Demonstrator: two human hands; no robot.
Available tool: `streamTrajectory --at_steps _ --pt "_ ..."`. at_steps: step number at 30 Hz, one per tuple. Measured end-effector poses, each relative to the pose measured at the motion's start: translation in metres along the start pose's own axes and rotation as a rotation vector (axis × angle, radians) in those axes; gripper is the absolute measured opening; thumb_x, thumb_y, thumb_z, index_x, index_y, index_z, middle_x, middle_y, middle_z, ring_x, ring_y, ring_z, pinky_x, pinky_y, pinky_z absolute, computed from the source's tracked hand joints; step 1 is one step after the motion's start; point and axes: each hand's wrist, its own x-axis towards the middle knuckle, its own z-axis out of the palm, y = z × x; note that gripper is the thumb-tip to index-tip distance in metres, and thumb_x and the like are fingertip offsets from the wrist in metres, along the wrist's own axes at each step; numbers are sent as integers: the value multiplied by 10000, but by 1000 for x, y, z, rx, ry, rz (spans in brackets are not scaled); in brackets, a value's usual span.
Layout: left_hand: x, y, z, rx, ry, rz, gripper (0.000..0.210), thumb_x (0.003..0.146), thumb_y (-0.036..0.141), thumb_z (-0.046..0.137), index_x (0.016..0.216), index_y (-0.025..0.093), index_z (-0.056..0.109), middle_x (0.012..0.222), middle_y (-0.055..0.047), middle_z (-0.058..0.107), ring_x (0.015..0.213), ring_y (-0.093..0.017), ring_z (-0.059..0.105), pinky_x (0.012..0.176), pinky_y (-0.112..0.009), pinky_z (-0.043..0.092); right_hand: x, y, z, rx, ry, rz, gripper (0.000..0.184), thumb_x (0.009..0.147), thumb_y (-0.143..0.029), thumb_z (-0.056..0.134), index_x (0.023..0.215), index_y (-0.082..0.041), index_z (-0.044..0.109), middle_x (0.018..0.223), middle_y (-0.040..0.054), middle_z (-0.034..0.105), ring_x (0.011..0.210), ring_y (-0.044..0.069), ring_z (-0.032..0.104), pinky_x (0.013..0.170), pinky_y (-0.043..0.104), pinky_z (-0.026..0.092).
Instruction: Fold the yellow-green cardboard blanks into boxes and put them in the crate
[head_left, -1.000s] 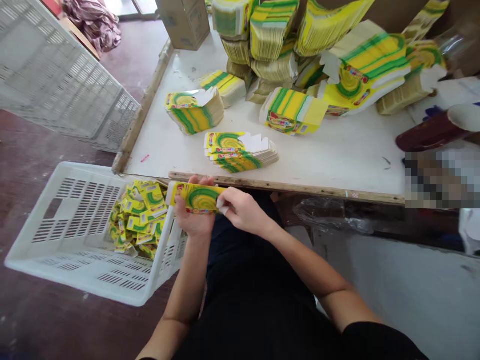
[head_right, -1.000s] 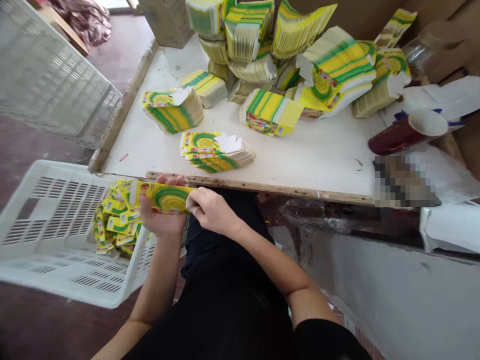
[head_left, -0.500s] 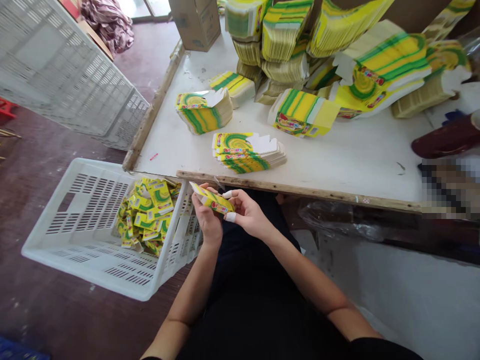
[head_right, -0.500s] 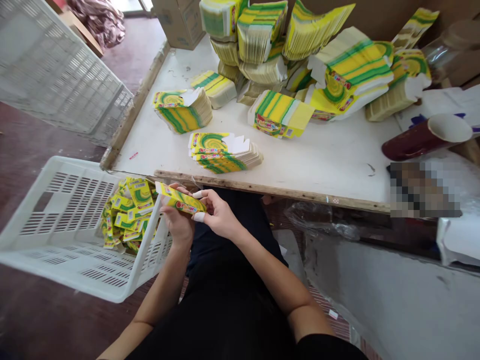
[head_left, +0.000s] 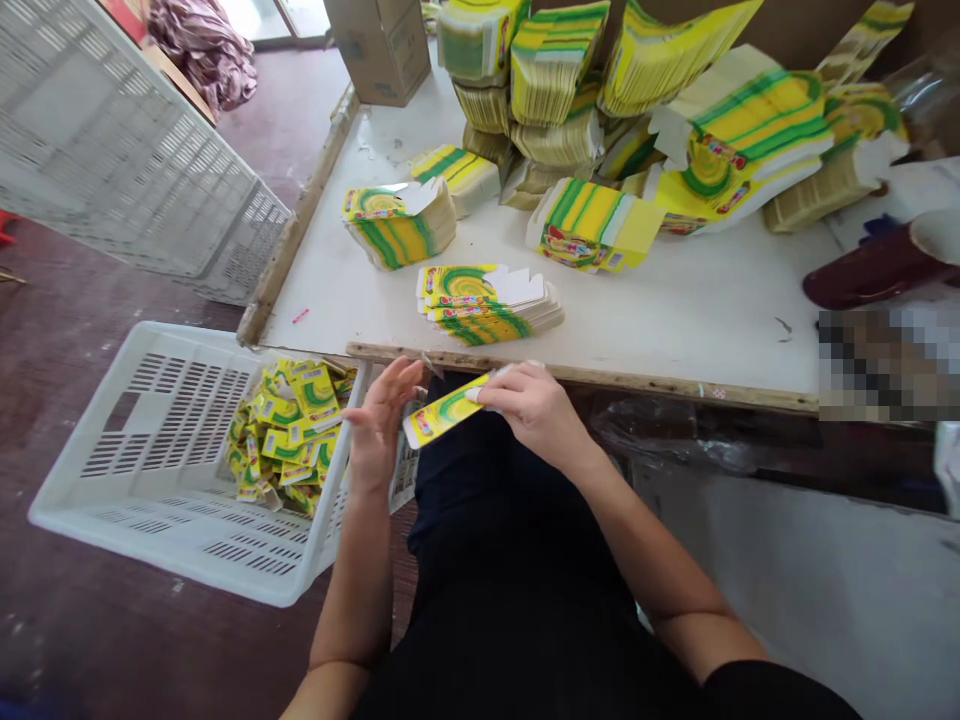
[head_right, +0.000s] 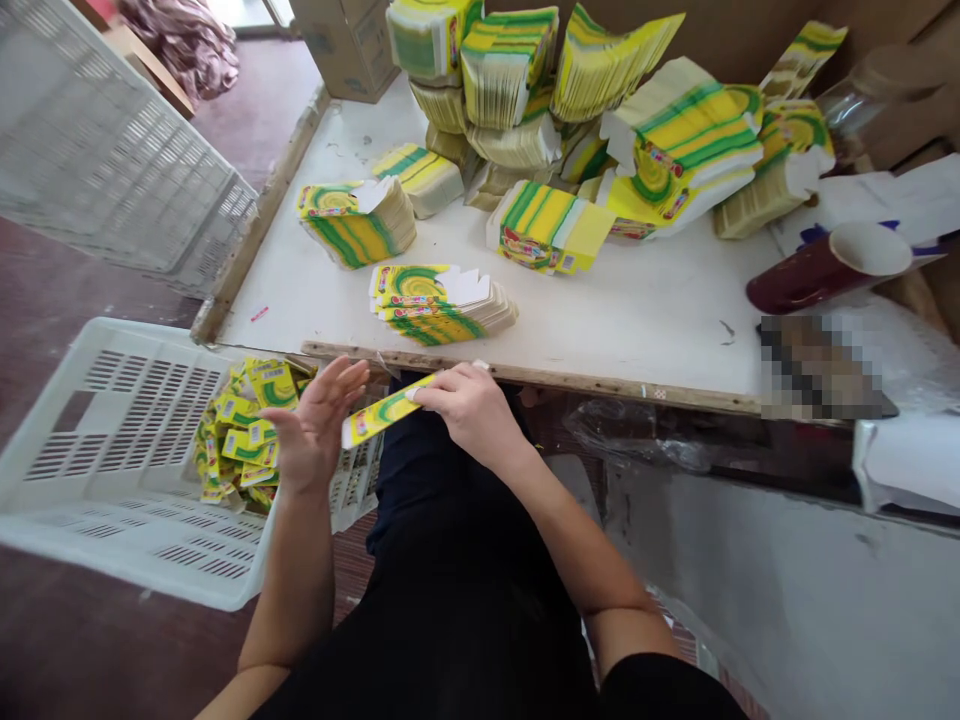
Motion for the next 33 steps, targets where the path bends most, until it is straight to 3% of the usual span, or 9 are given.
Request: streamTrajectory --at_steps 5,8,11,15,18,21,25,30,33 --pt "1 14 0 465 -388 -44 929 514 630 844 1281 192 556 1286 -143 657 1186 -349 622 996 -450 500 -1 -14 -8 -190 -83 -257 269 963 -161 509 1012 -307 730 1094 9 729 1230 192 561 1170 463 316" --pt "-8 6 20 578 -365 -71 597 680 445 772 1177 199 551 1045 -68 723 936 -255 702 810 -360 562 -2 -13 1 5 112 -36 352 915 -293 589 1264 -269 620 1425 80 555 1427 270 378 1215 534 217" --pt "-18 -3 32 649 -301 24 594 692 352 747 1208 217 485 985 -26 710 839 -205 696 739 -307 557 -3 -6 13 434 214 325 644 868 -486 614 1430 -209 465 1523 130 446 1441 307 361 1186 519 299" --pt "-24 -12 34 679 -322 308 714 746 253 689 1371 248 344 1177 -71 656 953 -211 691 782 -313 554 -4 -2 26 1128 -148 594 649 814 -586 657 1350 -231 563 1376 104 613 1295 286 553 1106 479 427" --pt "-25 -17 35 652 -273 536 734 759 207 664 1397 261 306 1193 -89 604 996 -215 665 789 -319 548 -2 -1 29 1309 -300 622 691 673 -575 804 1260 -250 639 1293 73 672 1244 259 595 1102 446 432" --pt "-25 -19 38 635 -173 628 653 741 183 669 1314 265 367 1087 -57 576 941 -198 643 752 -312 541 -1 0 30 1292 -293 684 692 636 -648 791 1181 -235 687 1220 80 703 1173 265 637 1051 443 480" --pt "-24 -20 39 593 -171 521 467 702 184 667 1108 252 445 982 -17 556 847 -173 623 702 -291 524 -5 -5 32 1120 -172 599 696 758 -691 656 1243 -193 658 1296 127 662 1224 304 608 1066 489 466" --pt "-20 -30 36 594 -271 357 303 688 192 624 957 218 489 889 -12 518 708 -154 586 602 -270 491 -17 -13 31 579 -116 224 497 914 -273 584 1408 -267 534 1525 62 469 1412 235 435 1194 428 336" --pt "-22 -34 38 597 -181 351 535 667 179 636 1163 199 435 1066 -77 530 871 -203 621 718 -333 534 -20 -9 30 427 -45 147 470 931 -122 465 1359 -273 588 1493 62 510 1367 204 497 1158 392 401"
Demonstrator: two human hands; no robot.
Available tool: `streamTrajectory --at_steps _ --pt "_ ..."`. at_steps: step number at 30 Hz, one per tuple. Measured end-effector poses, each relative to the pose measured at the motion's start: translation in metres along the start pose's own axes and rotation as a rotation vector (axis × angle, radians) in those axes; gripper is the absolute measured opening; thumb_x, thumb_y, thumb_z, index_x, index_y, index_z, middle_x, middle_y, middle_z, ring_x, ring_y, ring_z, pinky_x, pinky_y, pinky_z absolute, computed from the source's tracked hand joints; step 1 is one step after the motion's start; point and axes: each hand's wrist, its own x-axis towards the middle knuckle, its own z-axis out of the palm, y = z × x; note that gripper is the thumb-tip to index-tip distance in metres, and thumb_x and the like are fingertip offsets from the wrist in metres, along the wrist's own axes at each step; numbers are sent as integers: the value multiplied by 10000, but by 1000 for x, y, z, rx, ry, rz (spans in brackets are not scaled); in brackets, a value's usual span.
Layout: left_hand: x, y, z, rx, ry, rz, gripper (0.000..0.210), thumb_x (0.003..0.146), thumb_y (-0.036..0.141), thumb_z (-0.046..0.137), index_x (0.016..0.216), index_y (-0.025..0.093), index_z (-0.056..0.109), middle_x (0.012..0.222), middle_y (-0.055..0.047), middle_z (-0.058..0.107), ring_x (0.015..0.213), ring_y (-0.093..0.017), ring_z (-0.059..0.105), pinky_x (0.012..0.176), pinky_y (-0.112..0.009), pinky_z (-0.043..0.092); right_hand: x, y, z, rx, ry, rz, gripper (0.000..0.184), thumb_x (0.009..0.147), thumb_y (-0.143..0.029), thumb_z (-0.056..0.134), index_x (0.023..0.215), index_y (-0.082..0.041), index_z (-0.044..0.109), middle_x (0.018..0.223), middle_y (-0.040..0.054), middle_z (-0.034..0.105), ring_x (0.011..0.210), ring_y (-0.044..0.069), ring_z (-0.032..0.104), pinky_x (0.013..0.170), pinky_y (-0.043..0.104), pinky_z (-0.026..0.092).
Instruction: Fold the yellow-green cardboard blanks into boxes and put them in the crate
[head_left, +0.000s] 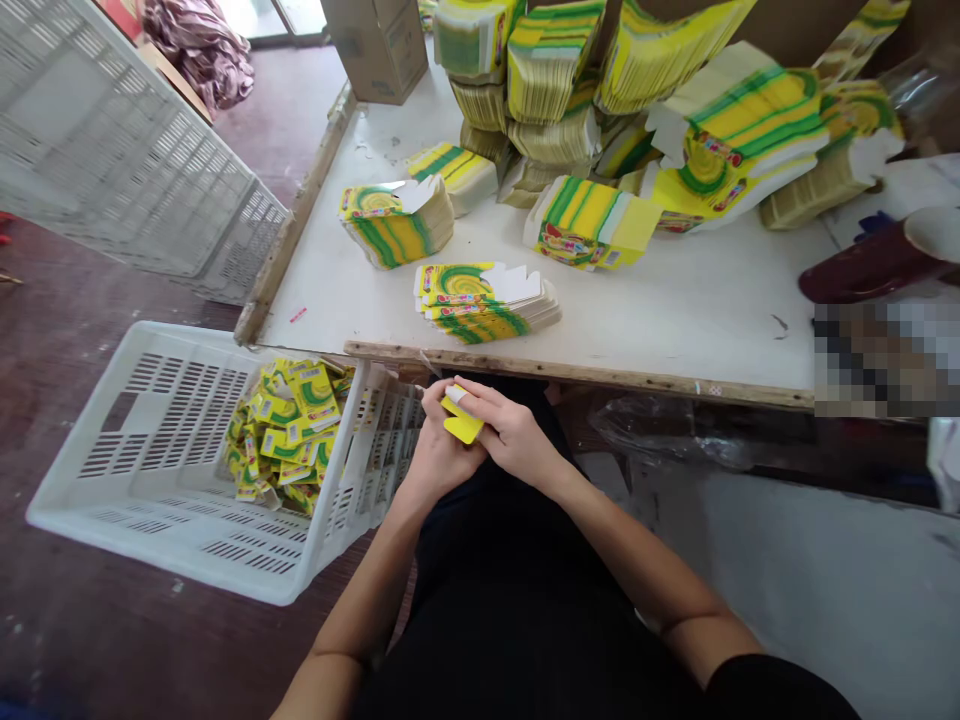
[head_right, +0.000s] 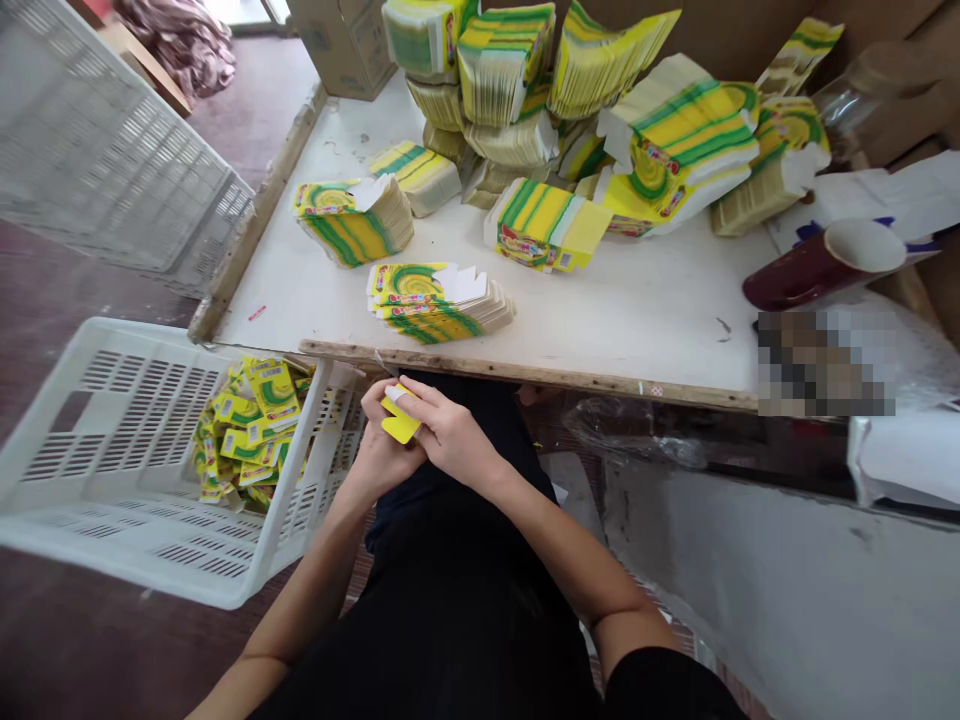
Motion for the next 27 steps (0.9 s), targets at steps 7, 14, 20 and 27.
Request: streamTrajectory --at_steps 7,14,20,27 --pt "-1 3 -16 154 -13 -105 485 626 183 681 1083 224 523 978 -43 609 896 -231 634 779 -358 533 1 12 -16 -139 -101 -15 423 911 -186 580 1324 -270 617 1554 71 423 1375 242 488 1123 394 444" --pt "17 6 -32 89 -197 -71 416 630 287 730 1028 232 624 905 -32 691 779 -208 669 714 -317 535 15 4 -45 -211 -296 2 213 857 -190 675 1051 -237 746 1404 115 589 1287 273 578 1045 422 495" --pt "21 3 -36 142 -129 -74 465 611 267 724 1064 238 623 954 -32 696 866 -233 681 763 -326 546 21 1 -22 -174 -115 46 288 774 -133 718 1050 -212 724 1428 139 556 1297 285 563 1088 454 442" --pt "7 -35 -89 272 492 -308 702 578 464 843 1173 192 591 1138 -110 632 1122 -316 590 1057 -493 422 73 -7 -35 -416 143 -79 435 893 -233 626 1314 -154 553 1319 144 613 1268 280 537 1110 443 405"
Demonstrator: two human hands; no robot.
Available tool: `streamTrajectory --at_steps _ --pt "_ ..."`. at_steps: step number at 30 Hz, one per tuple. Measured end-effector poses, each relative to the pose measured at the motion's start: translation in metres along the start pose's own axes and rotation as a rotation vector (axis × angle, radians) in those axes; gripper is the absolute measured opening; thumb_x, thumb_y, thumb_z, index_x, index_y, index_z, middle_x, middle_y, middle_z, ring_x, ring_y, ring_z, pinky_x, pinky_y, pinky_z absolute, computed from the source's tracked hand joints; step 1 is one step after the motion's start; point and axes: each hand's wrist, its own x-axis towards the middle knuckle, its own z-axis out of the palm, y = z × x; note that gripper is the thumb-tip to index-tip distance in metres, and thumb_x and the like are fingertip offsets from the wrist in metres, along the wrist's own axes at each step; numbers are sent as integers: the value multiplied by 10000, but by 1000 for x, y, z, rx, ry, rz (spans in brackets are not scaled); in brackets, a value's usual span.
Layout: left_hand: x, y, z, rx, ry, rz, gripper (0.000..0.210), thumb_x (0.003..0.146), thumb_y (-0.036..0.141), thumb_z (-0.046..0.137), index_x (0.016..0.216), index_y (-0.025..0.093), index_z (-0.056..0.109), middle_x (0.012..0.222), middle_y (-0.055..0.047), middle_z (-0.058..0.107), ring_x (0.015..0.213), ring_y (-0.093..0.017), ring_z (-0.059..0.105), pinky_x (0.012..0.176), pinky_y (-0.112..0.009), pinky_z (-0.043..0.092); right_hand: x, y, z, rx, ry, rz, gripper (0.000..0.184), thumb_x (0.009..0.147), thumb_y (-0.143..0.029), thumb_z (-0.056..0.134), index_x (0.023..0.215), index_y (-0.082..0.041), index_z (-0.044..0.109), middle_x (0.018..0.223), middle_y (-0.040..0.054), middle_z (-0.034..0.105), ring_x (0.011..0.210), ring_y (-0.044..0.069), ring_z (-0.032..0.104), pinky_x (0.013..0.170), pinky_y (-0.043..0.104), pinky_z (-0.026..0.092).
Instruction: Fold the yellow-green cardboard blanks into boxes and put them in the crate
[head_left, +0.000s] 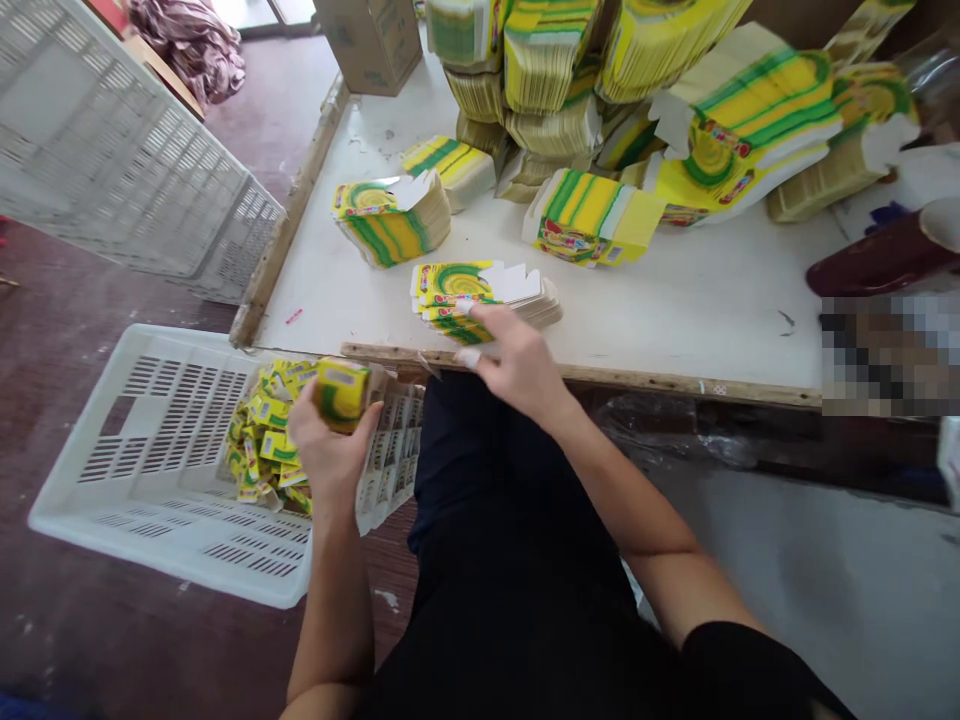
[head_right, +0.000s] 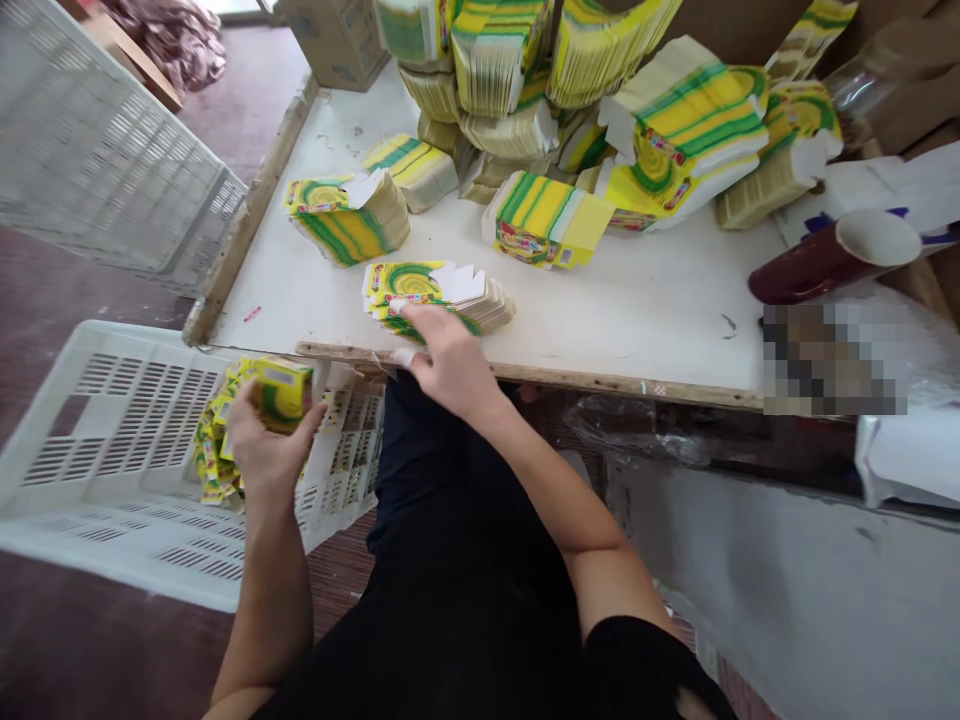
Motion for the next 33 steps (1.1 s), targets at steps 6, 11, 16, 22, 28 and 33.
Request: streamTrajectory --at_steps 6,11,16,22,28,33 --pt "-8 -10 -9 -115 -75 -156 477 686 506 741 1053 215 651 1051 -80 672 986 -253 646 901 -428 523 55 41 -3 -474 31 207 179 910 -266 621 1005 -134 696 1032 157 638 1032 310 551 902 462 460" --pt "-24 9 20 -284 -341 -144 374 713 470 727 976 206 697 969 -74 713 929 -239 680 855 -401 545 57 37 0 -558 21 236 122 887 -193 630 984 -132 672 1043 154 617 1025 313 536 881 446 438" --pt "-28 25 49 -583 -538 -239 549 647 493 798 1094 211 652 1086 -112 710 1030 -269 681 847 -396 562 32 1 -7 -503 23 162 145 849 -71 540 941 -150 620 999 139 632 999 309 539 893 439 433" --pt "-31 51 65 -1039 -465 -257 595 690 672 686 1107 252 620 1095 -104 679 1128 -302 627 960 -450 514 -32 -24 17 73 -314 194 159 758 -134 641 712 -209 509 755 25 573 745 193 534 715 324 451" --pt "-31 69 69 -1241 -143 -342 421 766 648 636 856 243 562 683 34 455 614 -122 516 681 -272 509 -62 -35 47 845 -242 545 276 710 -287 711 849 -227 480 748 -54 545 667 122 542 650 265 466" --pt "-36 64 74 -1115 -94 -315 674 621 855 594 870 229 571 737 28 491 630 -113 499 627 -239 471 -61 -30 41 693 -146 513 399 669 -196 743 1023 -226 561 768 -57 605 669 123 557 661 267 471"
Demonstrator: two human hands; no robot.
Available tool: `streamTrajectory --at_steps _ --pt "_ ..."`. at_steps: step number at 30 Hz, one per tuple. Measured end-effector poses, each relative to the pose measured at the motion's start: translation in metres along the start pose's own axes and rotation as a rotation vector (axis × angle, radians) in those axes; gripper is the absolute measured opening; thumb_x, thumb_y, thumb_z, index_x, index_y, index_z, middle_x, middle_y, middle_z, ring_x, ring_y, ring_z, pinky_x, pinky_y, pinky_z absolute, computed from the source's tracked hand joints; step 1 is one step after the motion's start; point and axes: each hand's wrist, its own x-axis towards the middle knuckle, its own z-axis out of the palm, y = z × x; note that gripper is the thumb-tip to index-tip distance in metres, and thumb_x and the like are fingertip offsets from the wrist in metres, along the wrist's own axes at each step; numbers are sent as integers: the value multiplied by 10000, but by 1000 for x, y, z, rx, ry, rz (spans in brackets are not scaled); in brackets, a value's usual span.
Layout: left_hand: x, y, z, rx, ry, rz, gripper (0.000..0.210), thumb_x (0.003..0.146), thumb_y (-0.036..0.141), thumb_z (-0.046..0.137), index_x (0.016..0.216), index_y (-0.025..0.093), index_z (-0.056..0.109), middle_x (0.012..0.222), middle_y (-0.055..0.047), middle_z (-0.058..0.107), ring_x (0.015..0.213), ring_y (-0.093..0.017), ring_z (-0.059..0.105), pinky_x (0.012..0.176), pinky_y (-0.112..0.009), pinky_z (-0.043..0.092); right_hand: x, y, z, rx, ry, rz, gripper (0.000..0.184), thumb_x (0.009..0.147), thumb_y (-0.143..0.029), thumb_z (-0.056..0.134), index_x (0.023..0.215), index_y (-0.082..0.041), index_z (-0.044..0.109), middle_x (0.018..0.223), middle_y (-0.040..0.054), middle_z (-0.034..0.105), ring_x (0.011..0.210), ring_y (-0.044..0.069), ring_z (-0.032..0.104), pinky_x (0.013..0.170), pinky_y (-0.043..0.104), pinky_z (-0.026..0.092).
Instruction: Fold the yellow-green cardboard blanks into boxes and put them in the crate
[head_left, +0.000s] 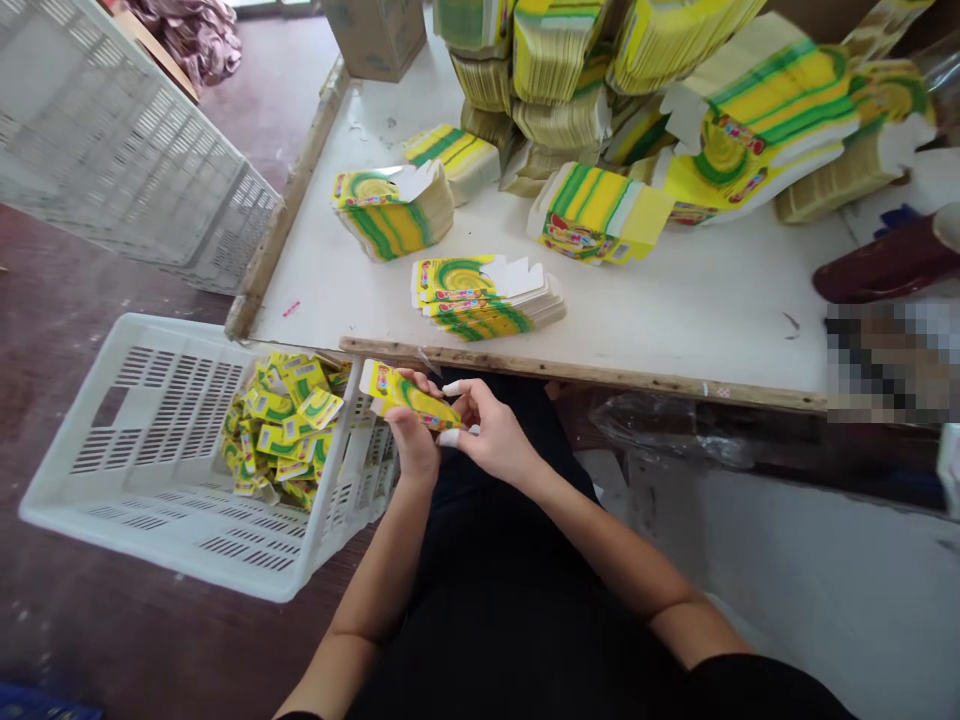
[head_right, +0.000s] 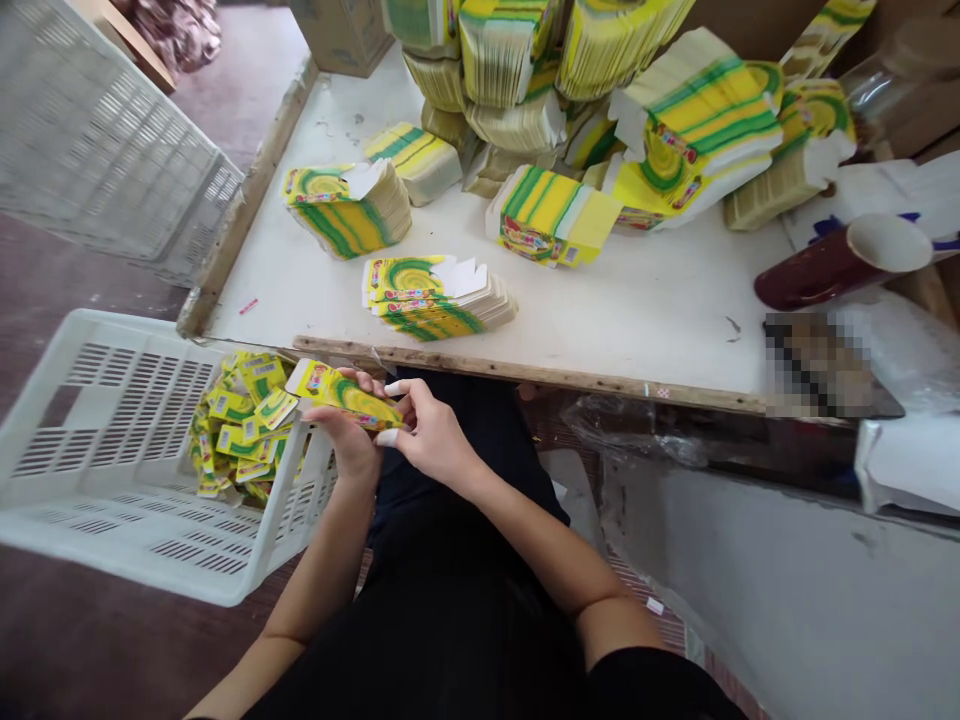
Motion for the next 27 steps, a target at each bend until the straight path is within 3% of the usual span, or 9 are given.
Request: streamTrajectory --at_steps 3,5,8,13,16,18,21,23,27 --pt "-5 -4 -8 157 -84 68 683 540 788 725 914 229 607 806 15 586 696 -135 574 670 -260 497 2 0 -13 -125 50 -103 155 734 -177 700 877 -203 647 790 -22 655 680 130 579 655 264 467" --pt "-8 -4 -16 274 -32 126 553 583 679 792 828 213 622 741 25 617 639 -126 580 643 -256 495 2 1 -22 -203 72 -187 46 776 -155 669 792 -198 668 769 -10 678 684 139 604 649 260 469" --pt "-6 4 -29 441 -31 116 421 693 596 764 708 190 654 661 8 662 617 -145 622 676 -280 523 1 2 -35 -357 104 -339 119 823 -121 637 750 -200 687 734 0 691 676 147 630 640 256 480" --pt "9 41 -55 513 -356 52 752 790 777 498 1236 186 629 1195 -141 707 1160 -291 643 1038 -429 466 -5 -4 -52 -861 216 -710 239 932 -104 524 830 -192 722 782 58 719 744 186 625 702 314 488" --pt "10 52 -58 762 -565 1 1004 588 758 725 1372 178 489 1323 -169 627 1254 -344 576 1083 -476 423 -10 -8 -47 -996 91 -889 241 964 -146 518 840 -206 716 786 44 725 795 191 626 769 336 494" --pt "6 49 -53 910 -704 -122 926 559 601 833 1309 170 504 1203 -146 676 1118 -332 652 970 -455 508 -13 -9 -40 -942 -19 -941 221 965 -158 525 864 -227 710 859 32 734 906 193 640 875 354 497" --pt "-4 38 -41 942 -704 -176 564 705 424 744 1161 189 508 960 -50 696 875 -232 695 786 -350 558 -14 -6 -31 -709 80 -785 225 933 -184 557 1114 -248 675 1227 87 669 1242 242 545 1079 448 417" --pt "-10 33 -35 923 -650 -100 488 724 347 699 1134 203 476 895 -8 669 793 -185 675 729 -300 546 -12 0 -27 -449 190 -538 422 899 -276 598 1318 -239 566 1417 125 540 1358 282 450 1119 494 389" --pt "-17 26 -31 908 -692 68 630 707 262 673 1265 210 385 964 -18 649 792 -167 661 730 -291 538 -5 14 -22 236 -84 37 513 866 -490 594 1288 -198 602 1267 124 658 1214 302 597 1040 482 484"
